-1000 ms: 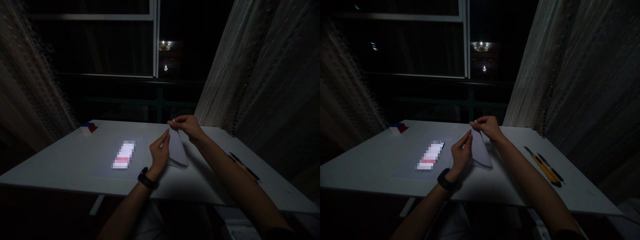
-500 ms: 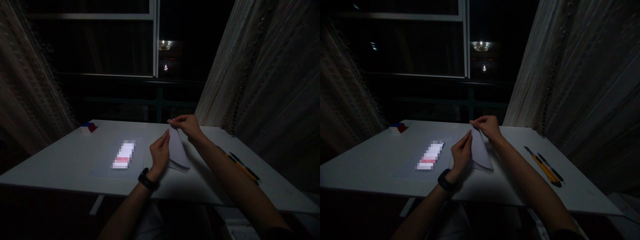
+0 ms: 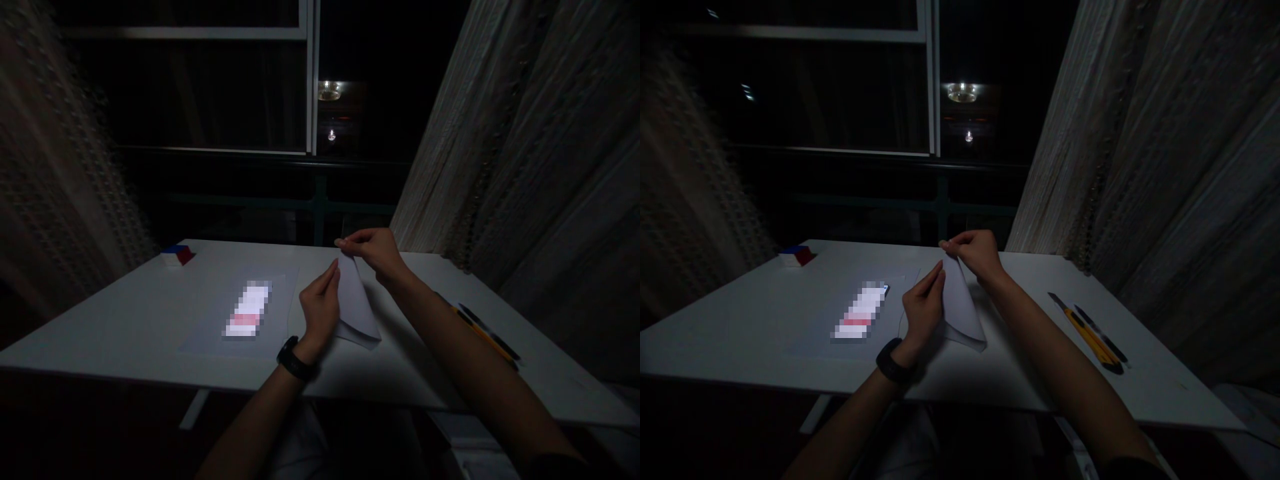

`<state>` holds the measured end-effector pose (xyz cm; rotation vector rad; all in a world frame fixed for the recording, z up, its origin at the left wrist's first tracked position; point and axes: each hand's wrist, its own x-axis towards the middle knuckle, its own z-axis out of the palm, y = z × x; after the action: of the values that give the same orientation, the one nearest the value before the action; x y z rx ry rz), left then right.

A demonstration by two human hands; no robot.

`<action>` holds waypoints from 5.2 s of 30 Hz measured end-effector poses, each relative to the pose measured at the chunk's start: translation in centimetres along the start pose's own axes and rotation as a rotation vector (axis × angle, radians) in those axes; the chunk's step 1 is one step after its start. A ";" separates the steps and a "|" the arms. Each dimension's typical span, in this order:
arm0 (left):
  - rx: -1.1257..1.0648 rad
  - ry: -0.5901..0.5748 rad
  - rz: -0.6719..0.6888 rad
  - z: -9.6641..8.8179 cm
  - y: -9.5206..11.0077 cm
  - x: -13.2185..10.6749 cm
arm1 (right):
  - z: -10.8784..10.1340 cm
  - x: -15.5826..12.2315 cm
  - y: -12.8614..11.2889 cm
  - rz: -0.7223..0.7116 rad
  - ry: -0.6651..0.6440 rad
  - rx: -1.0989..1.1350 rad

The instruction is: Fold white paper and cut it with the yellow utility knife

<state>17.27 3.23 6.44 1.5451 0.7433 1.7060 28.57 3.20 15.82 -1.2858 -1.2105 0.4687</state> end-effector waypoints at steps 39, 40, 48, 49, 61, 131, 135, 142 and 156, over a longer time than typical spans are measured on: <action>-0.039 -0.007 -0.075 -0.1 0.6 -0.2 | 0.0 0.2 0.5 -0.051 0.006 -0.092; -0.036 -0.008 -0.076 -0.1 0.7 -0.2 | 0.1 0.2 0.5 -0.051 0.009 -0.090; -0.047 -0.003 -0.076 0.0 1.1 0.0 | 0.2 0.6 0.5 -0.060 0.073 -0.099; -0.046 -0.003 -0.076 0.0 1.1 0.0 | 0.2 0.6 0.6 -0.070 0.061 -0.092; -0.038 0.003 -0.116 -0.2 0.5 0.3 | -0.7 -0.3 2.4 0.012 -0.075 -0.115; -0.122 -0.263 -0.515 -0.5 -5.9 0.7 | -1.4 -3.5 11.2 0.394 -0.109 0.128; -0.187 -0.300 -0.549 -0.6 -5.8 0.8 | -1.5 -3.6 11.1 0.374 -0.094 0.113; -0.204 -0.294 -0.556 -0.8 -5.7 0.8 | -1.5 -3.9 10.7 0.393 -0.106 0.127; -0.471 -0.226 -0.633 -1.0 -4.8 1.2 | -1.6 -4.9 9.5 0.370 -0.442 0.167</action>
<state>16.80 7.07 3.16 1.0063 0.5742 1.1075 31.34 1.19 5.54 -1.3027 -1.2594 1.1474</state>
